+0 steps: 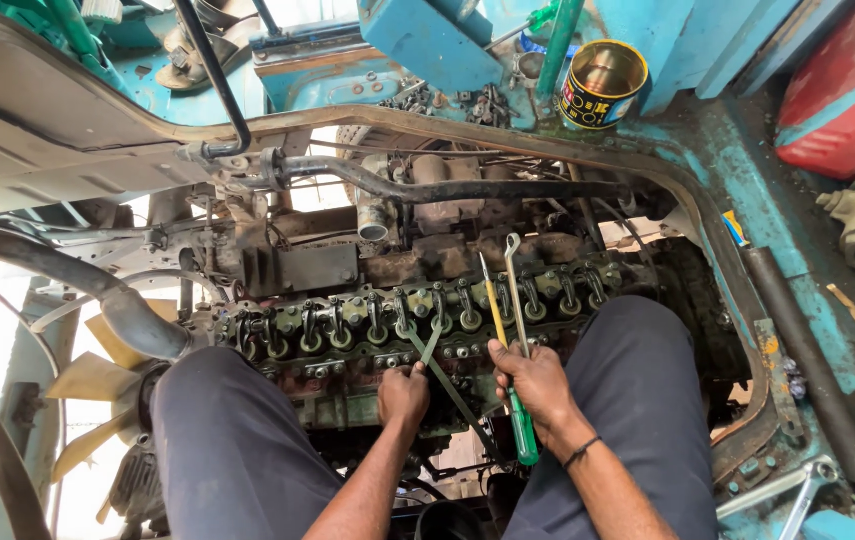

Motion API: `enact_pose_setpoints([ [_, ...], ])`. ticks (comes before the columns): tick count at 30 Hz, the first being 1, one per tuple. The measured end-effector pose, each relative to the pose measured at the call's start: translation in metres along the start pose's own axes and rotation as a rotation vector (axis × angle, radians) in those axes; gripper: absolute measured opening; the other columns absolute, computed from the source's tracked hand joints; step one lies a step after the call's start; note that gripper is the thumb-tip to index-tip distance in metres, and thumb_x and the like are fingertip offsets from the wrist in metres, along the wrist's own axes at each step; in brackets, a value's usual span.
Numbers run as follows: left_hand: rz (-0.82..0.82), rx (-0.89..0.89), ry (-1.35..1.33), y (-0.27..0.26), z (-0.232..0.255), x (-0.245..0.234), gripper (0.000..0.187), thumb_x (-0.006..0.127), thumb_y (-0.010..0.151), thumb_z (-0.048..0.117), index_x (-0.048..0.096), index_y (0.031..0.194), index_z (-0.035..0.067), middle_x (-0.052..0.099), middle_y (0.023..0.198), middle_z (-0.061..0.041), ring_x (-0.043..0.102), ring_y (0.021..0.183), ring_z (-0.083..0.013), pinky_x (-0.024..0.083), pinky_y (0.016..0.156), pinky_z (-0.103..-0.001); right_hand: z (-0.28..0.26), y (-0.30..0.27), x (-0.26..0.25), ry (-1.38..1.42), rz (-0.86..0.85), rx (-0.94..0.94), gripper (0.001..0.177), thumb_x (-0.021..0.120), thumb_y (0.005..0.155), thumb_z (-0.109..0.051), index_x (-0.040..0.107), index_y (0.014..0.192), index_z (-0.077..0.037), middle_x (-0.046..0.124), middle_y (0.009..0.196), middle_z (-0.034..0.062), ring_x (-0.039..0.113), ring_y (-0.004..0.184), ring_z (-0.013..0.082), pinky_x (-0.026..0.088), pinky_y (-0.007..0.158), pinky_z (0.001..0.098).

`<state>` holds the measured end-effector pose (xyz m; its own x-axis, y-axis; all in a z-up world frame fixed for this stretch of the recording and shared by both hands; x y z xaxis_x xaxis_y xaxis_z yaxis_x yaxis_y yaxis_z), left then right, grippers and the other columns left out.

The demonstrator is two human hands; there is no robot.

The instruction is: Using wrenches and screwdrivers to adjust and repair an internal combustion engine inside a vehicle cabin.

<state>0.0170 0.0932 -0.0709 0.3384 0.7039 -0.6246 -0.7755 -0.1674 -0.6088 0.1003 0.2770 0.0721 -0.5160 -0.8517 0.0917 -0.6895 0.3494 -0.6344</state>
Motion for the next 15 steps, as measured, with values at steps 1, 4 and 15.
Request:
enact_pose_setpoints([
  [1,-0.009,-0.010,-0.014,0.000,0.002,0.001,0.043,0.065,0.092,0.049,0.078,0.118,0.017,0.075,0.116,-0.016,0.069,0.113,-0.0362,0.052,0.097,-0.048,-0.001,-0.002,0.001,-0.017,0.014,0.017,0.039,0.070,0.095,-0.030,0.051,0.065,-0.014,0.054,0.057,-0.0010,0.053,0.047,0.0098,0.042,0.043,0.0247],
  [4,0.019,-0.025,-0.021,-0.005,0.007,-0.004,0.045,0.067,0.090,0.049,0.076,0.115,0.012,0.075,0.114,-0.019,0.069,0.112,-0.0380,0.052,0.096,-0.049,0.001,0.000,-0.002,0.002,0.012,0.032,0.043,0.071,0.095,-0.032,0.047,0.064,-0.014,0.055,0.056,-0.0007,0.053,0.046,0.0101,0.041,0.041,0.0259],
  [15,0.424,0.347,0.306,-0.043,0.004,-0.007,0.073,0.071,0.082,0.061,0.065,0.122,0.000,0.063,0.124,-0.026,0.060,0.112,-0.0423,0.047,0.090,-0.055,0.000,0.003,0.006,-0.025,0.016,-0.060,0.045,0.067,0.095,-0.044,0.053,0.069,-0.010,0.058,0.058,0.0011,0.056,0.047,0.0110,0.042,0.043,0.0255],
])
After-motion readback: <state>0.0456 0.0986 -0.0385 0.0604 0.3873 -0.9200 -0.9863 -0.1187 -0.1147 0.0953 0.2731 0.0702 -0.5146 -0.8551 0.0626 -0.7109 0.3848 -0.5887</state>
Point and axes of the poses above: each hand's wrist, its own y-axis towards the middle knuckle, its own x-axis out of the palm, z = x × y, the point moved 2 cm from there along y, towards the middle knuckle
